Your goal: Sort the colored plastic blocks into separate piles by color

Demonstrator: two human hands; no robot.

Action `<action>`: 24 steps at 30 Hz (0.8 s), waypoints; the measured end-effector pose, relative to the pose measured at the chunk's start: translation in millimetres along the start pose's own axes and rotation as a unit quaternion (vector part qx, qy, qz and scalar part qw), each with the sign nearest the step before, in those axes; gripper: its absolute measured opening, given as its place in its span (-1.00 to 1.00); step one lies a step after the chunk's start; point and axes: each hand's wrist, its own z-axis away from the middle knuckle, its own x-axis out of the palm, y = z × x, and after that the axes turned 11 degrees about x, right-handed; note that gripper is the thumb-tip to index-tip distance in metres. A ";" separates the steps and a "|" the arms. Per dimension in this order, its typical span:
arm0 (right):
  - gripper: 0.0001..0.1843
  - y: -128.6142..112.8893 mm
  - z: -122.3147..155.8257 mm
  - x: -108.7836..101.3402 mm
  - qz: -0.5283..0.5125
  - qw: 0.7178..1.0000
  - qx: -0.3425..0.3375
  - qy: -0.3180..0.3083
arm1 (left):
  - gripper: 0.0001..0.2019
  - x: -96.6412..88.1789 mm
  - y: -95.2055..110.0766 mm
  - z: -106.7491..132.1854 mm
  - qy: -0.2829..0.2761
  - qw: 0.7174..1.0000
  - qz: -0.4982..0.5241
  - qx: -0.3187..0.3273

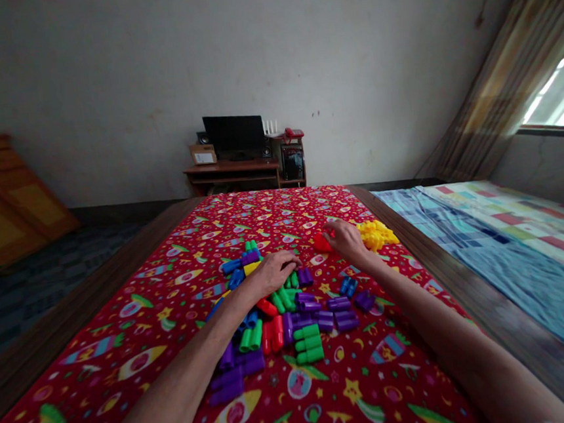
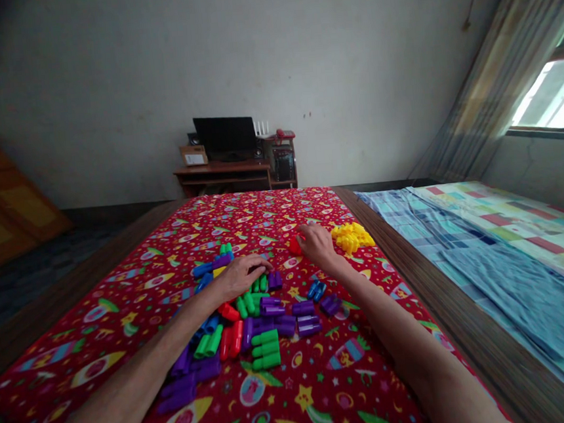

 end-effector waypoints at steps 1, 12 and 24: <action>-0.74 -6.9 2.5 -3.6 -0.005 0.999 -0.034 -0.001 | -0.76 0.8 -0.6 0.0 0.002 1.000 0.004 -0.004; -0.54 -55.4 41.5 7.8 -0.077 0.917 -0.273 -0.281 | -0.60 -22.3 -40.2 13.1 -0.013 0.987 -0.145 -0.072; -0.74 -52.2 42.9 4.2 -0.037 0.957 -0.212 -0.196 | -0.63 -53.1 -60.0 28.9 -0.104 0.972 -0.182 -0.102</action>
